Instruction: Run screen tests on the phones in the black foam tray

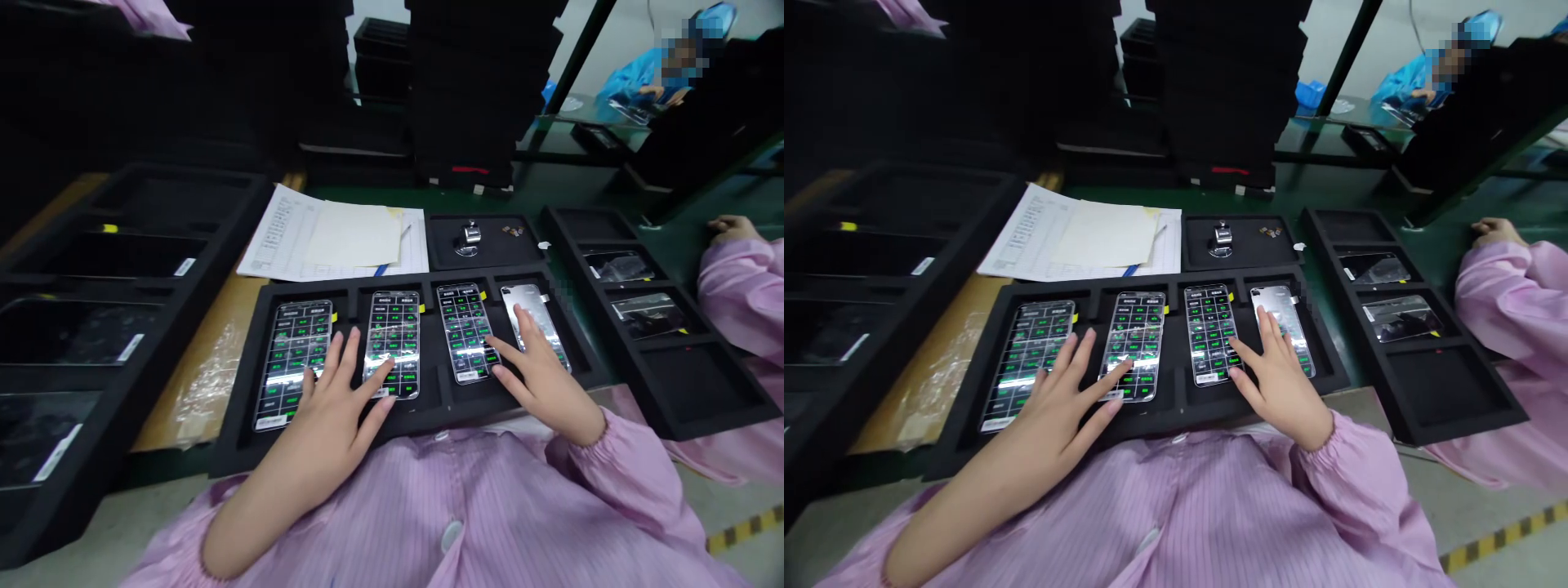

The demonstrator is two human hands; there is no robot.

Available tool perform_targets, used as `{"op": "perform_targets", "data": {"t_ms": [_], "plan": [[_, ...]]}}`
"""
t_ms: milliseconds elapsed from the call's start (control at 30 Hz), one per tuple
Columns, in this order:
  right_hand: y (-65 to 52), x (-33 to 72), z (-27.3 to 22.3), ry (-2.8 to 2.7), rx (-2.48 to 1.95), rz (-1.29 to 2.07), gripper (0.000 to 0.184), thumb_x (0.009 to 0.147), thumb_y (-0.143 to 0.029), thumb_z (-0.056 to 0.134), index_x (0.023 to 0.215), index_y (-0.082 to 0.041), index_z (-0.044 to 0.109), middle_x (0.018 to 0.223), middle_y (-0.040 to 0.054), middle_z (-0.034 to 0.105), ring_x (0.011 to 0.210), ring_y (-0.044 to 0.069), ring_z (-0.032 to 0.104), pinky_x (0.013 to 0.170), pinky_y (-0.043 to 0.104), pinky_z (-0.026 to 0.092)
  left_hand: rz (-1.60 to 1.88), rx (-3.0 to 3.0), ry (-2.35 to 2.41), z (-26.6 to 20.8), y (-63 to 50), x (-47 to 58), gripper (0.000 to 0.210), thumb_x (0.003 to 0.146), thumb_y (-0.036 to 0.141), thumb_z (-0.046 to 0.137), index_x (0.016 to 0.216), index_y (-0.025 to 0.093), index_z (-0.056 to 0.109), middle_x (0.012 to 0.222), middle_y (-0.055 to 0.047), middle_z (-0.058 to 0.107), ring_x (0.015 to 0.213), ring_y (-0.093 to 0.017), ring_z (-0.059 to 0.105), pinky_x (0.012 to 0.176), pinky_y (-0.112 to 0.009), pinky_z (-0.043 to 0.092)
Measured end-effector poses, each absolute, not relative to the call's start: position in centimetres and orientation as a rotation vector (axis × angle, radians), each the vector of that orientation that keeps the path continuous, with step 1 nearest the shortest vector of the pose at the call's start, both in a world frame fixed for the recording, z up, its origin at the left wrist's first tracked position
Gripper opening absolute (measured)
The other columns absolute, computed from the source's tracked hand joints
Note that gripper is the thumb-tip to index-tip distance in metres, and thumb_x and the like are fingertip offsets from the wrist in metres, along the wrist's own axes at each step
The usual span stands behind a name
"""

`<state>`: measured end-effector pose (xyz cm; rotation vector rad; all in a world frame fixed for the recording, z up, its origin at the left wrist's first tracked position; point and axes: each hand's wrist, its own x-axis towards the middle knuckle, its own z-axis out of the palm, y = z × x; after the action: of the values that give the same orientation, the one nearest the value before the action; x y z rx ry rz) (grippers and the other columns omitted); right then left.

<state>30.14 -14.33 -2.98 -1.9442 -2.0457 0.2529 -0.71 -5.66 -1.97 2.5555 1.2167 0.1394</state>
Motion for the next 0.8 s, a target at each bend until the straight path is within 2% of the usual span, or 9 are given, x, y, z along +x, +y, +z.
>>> {"op": "perform_targets", "data": {"t_ms": [100,200,367,433,500,600,667,800], "plan": [[-12.1,30.5,-2.9,-2.069,-1.952,0.264,0.046,0.104,-0.044,0.041,0.139,-0.019,0.058,0.167,0.0188,0.006,0.152,0.041,0.010,0.113,0.069,0.031,0.066,2.497,1.270,-1.7,-3.7,0.4,0.050,0.101,0.048,0.034,0.145,0.031,0.052,0.168,-0.017,0.011,0.153,-0.044,0.005,0.106,-0.076,0.030],[-9.9,31.3,-2.8,-2.074,-1.936,0.269,0.044,0.103,-0.041,0.043,0.136,-0.018,0.060,0.167,0.0186,0.010,0.153,0.040,0.009,0.114,0.067,0.031,0.000,2.451,1.299,-1.6,-1.3,1.2,0.052,0.100,0.051,0.035,0.144,0.030,0.053,0.168,-0.016,0.008,0.153,-0.044,0.004,0.108,-0.075,0.029],[-9.8,33.7,-1.7,-1.914,-1.817,0.049,0.046,0.102,-0.034,0.043,0.143,-0.017,0.053,0.168,0.0124,0.005,0.154,0.035,0.003,0.122,0.061,0.019,0.150,2.513,1.274,-1.2,1.0,0.3,0.060,0.098,0.055,0.032,0.149,0.027,0.047,0.169,-0.014,0.005,0.153,-0.044,0.002,0.111,-0.074,0.026],[-11.3,34.6,-1.3,-1.726,-1.773,-0.112,0.045,0.101,-0.028,0.041,0.144,-0.020,0.052,0.168,0.0092,0.011,0.154,0.033,0.010,0.123,0.060,0.020,0.348,2.564,1.267,-0.5,0.5,-0.8,0.061,0.099,0.053,0.032,0.151,0.023,0.043,0.170,-0.012,0.006,0.154,-0.043,0.004,0.115,-0.072,0.023],[-13.2,35.1,-1.5,-1.535,-1.710,-0.246,0.043,0.100,-0.024,0.042,0.140,-0.022,0.056,0.165,0.0084,0.024,0.151,0.032,0.024,0.121,0.059,0.026,0.588,2.562,1.283,0.3,-0.9,-2.1,0.058,0.100,0.050,0.034,0.150,0.023,0.045,0.169,-0.007,0.014,0.153,-0.039,0.015,0.119,-0.066,0.025],[-15.9,34.5,-2.9,-1.363,-1.622,-0.340,0.036,0.097,-0.022,0.047,0.128,-0.022,0.065,0.145,0.0099,0.054,0.137,0.032,0.049,0.115,0.058,0.038,0.890,2.411,1.439,1.0,-3.8,-3.8,0.043,0.100,0.041,0.042,0.141,0.035,0.055,0.159,0.004,0.040,0.144,-0.032,0.042,0.121,-0.059,0.034],[-17.1,33.6,-4.1,-1.325,-1.619,-0.297,0.035,0.095,-0.019,0.050,0.127,-0.022,0.065,0.127,0.0095,0.068,0.123,0.031,0.061,0.108,0.056,0.046,1.028,2.305,1.544,0.8,-5.5,-4.3,0.038,0.099,0.036,0.045,0.134,0.044,0.059,0.148,0.009,0.053,0.135,-0.029,0.053,0.118,-0.058,0.039],[-17.9,31.9,-5.5,-1.346,-1.662,-0.236,0.029,0.093,-0.013,0.051,0.115,-0.023,0.067,0.106,0.0067,0.074,0.115,0.028,0.066,0.101,0.053,0.052,1.182,2.262,1.569,-0.5,-7.1,-4.1,0.041,0.098,0.028,0.047,0.132,0.048,0.059,0.140,0.010,0.061,0.129,-0.029,0.058,0.114,-0.060,0.043]]}}
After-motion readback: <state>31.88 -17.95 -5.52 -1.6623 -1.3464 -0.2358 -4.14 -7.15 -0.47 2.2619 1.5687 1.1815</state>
